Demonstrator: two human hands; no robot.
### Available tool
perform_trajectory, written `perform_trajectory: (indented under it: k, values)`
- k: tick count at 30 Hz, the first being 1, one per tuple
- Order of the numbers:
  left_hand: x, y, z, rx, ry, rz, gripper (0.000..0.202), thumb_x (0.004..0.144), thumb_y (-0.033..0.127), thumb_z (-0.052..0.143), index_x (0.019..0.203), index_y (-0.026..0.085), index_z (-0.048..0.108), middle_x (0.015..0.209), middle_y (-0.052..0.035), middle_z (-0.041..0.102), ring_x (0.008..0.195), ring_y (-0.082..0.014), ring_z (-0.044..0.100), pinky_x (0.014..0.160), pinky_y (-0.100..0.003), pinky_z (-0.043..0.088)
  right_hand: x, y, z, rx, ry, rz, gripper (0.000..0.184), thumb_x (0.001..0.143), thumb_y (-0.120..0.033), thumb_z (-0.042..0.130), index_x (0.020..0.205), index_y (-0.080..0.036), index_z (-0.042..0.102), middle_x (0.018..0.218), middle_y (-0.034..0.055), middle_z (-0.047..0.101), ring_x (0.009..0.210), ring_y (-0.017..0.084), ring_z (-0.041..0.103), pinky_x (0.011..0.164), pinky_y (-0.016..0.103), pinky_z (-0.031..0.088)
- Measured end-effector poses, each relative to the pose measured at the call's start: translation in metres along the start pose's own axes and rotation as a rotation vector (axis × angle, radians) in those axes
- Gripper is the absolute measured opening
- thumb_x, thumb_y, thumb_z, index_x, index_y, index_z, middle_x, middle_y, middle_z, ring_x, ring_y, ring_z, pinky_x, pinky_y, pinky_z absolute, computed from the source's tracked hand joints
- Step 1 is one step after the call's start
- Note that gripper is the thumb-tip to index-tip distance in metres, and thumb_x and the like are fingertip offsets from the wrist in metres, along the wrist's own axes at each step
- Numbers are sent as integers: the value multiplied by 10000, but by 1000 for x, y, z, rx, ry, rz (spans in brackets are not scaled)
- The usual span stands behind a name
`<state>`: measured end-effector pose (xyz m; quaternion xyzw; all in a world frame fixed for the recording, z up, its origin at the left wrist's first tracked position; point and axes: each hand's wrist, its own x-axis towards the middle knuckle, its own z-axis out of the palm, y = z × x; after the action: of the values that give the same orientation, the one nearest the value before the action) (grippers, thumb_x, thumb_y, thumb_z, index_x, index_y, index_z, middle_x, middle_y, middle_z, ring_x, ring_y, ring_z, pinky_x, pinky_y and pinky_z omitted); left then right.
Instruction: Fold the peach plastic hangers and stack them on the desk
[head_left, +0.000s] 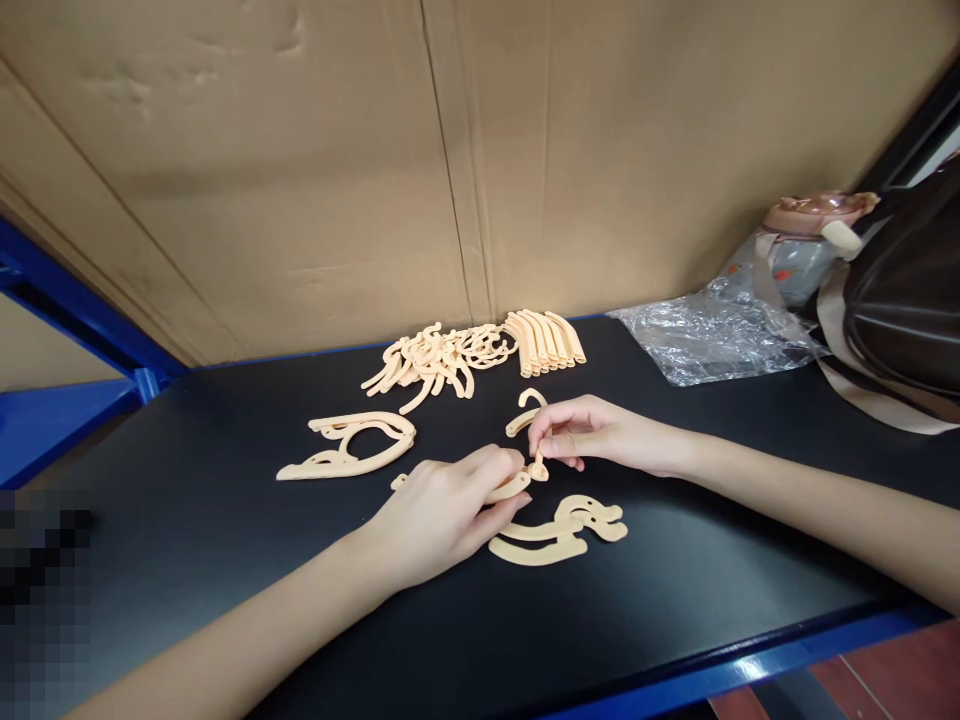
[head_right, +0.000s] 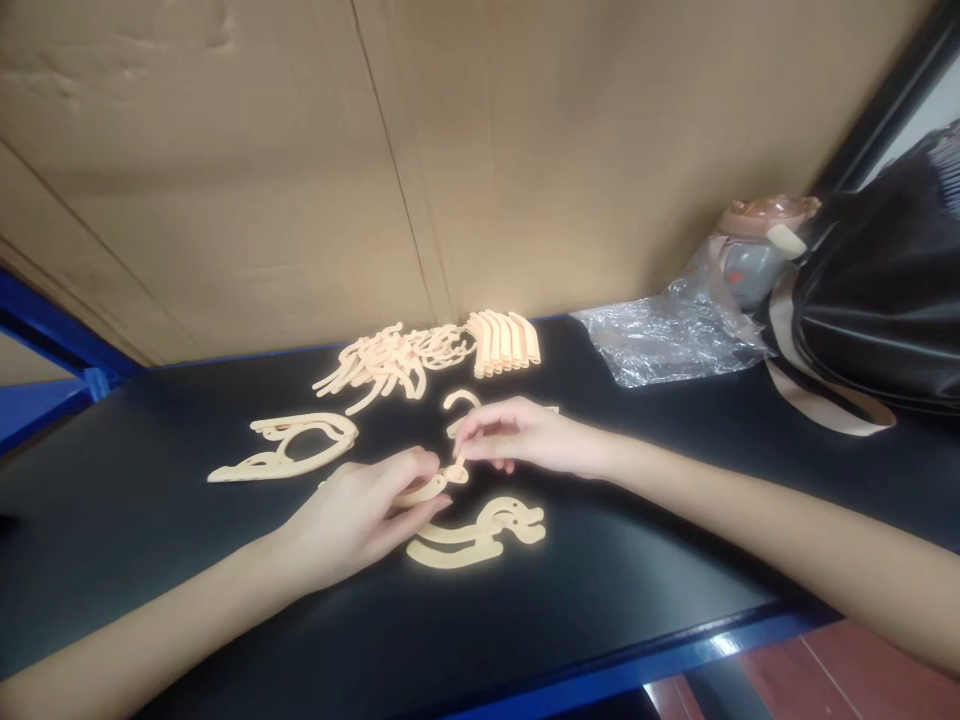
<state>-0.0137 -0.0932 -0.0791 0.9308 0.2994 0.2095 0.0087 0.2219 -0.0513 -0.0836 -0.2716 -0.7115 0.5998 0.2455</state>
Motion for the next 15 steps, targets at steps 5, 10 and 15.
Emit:
perform_trajectory:
  k: [5, 10, 15]
  values:
    - [0, 1, 1, -24, 17, 1, 80, 947, 296, 460, 939, 226, 421, 641, 82, 510, 430, -85, 485, 421, -190, 334, 1, 0, 0, 3, -20, -1, 205, 889, -372, 629, 968, -186, 667, 899, 7, 624, 700, 88, 522, 602, 213, 428]
    - [2, 2, 0, -48, -1, -1, 142, 936, 260, 460, 810, 219, 408, 596, 77, 476, 432, -87, 447, 419, -202, 300, 3, 1, -1, 2, -23, -2, 211, 877, -377, 642, 958, -186, 677, 837, -7, 610, 633, 75, 489, 578, 214, 418]
    - [3, 1, -1, -23, -17, 57, 171, 988, 282, 407, 854, 199, 471, 666, 40, 549, 538, -108, 522, 486, -206, 372, 3, 0, -3, -6, -10, 24, 225, 859, -393, 655, 918, -181, 701, 855, 8, 622, 658, 88, 494, 566, 217, 422]
